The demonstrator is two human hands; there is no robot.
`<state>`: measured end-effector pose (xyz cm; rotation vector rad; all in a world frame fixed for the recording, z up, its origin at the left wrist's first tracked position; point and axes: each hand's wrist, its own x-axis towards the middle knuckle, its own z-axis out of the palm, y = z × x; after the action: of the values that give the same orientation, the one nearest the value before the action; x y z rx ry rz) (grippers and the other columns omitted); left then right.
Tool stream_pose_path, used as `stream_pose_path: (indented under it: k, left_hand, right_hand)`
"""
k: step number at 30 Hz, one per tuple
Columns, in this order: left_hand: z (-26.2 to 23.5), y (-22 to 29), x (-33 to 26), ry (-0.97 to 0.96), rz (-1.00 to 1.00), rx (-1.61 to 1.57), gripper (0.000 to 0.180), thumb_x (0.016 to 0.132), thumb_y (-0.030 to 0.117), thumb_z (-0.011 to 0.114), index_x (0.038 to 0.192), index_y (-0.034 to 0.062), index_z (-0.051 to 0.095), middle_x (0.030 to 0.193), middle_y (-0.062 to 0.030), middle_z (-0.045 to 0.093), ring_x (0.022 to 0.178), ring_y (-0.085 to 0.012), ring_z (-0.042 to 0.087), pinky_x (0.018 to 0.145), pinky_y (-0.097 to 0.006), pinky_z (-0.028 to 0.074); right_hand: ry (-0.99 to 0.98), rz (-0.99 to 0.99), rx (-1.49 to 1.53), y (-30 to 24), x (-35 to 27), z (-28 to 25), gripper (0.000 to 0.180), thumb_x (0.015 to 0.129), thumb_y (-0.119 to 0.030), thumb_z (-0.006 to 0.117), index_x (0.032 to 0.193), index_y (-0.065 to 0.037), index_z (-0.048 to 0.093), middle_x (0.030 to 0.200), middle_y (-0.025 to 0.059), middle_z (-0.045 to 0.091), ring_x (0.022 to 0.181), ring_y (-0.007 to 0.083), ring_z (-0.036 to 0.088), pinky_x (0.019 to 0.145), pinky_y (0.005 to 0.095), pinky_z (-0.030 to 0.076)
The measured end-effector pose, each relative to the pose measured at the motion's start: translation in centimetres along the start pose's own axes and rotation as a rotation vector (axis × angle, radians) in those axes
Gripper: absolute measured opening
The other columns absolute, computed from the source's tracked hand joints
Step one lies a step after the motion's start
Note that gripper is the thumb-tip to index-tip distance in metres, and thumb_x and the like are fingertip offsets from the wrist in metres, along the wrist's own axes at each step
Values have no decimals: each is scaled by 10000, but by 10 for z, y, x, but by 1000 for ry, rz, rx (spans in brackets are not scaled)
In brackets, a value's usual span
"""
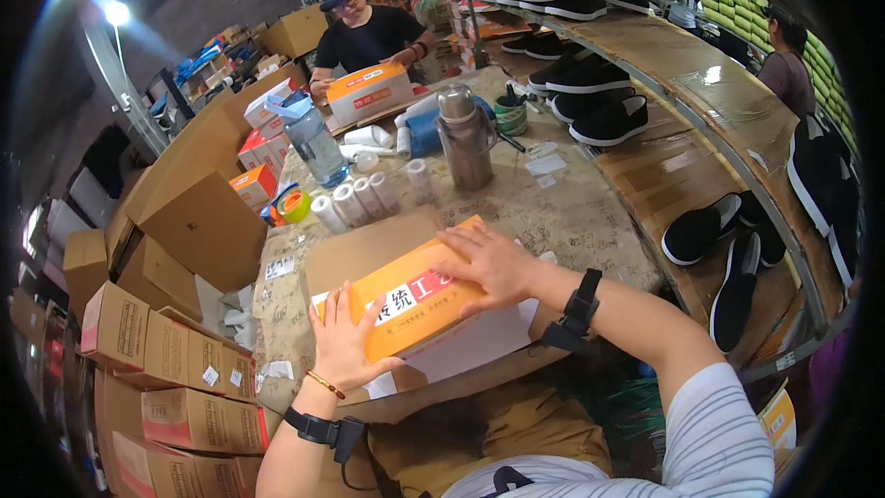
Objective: The recorder is assembling cardboard boxes, placing pairs of black shoes inside them, and stacking the packed boxes into a larger container.
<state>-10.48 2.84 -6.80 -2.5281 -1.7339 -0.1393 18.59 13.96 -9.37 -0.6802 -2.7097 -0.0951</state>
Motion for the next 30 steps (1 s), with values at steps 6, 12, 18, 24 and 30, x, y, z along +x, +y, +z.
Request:
stream_pose_path:
  k: [6, 12, 18, 24, 30]
  left_hand:
    - [76, 0, -43, 743, -127, -830, 817, 790, 358, 681, 1470, 145, 281, 1494, -203, 238, 1377, -369, 226, 1115, -498, 175]
    - [101, 31, -109, 310, -264, -1784, 1070, 773, 51, 708, 1496, 126, -76, 1490, -96, 215, 1359, -230, 257, 1109, -384, 248]
    - [-6, 29, -246, 562, -417, -1700, 1175, 665, 67, 771, 1507, 155, -42, 1516, -100, 187, 1394, -262, 217, 1118, -445, 245]
    - [-130, 83, -458, 1251, -710, -1181, 944, 639, 121, 778, 1436, 24, 282, 1397, -122, 408, 1246, -277, 430, 1062, -420, 342]
    - [-213, 176, -545, 1467, -927, 21, 990, 618, 143, 787, 1445, 21, 256, 1416, -130, 371, 1258, -285, 413, 1072, -417, 322]
  right_hand:
    - [598, 544, 1156, 13, -56, 73, 693, 963, -561, 340, 1440, -58, 310, 1485, 103, 328, 1335, 244, 355, 1105, 399, 292]
    - [236, 619, 1775, -9, -94, 48, 775, 923, -668, 270, 1424, -80, 333, 1395, 83, 454, 1268, 201, 446, 1066, 368, 355]
    - [206, 258, 1830, -113, -15, 54, 792, 920, -672, 271, 1439, -74, 289, 1426, 81, 412, 1283, 223, 429, 1067, 392, 350]
    - [249, -218, 2154, -275, 94, 73, 872, 873, -722, 331, 1449, -71, 263, 1462, 105, 348, 1327, 259, 366, 1069, 450, 327]
    - [-94, -729, 1535, -416, 151, 41, 722, 943, -586, 339, 1402, -29, 360, 1459, 184, 320, 1336, 298, 327, 1046, 420, 324]
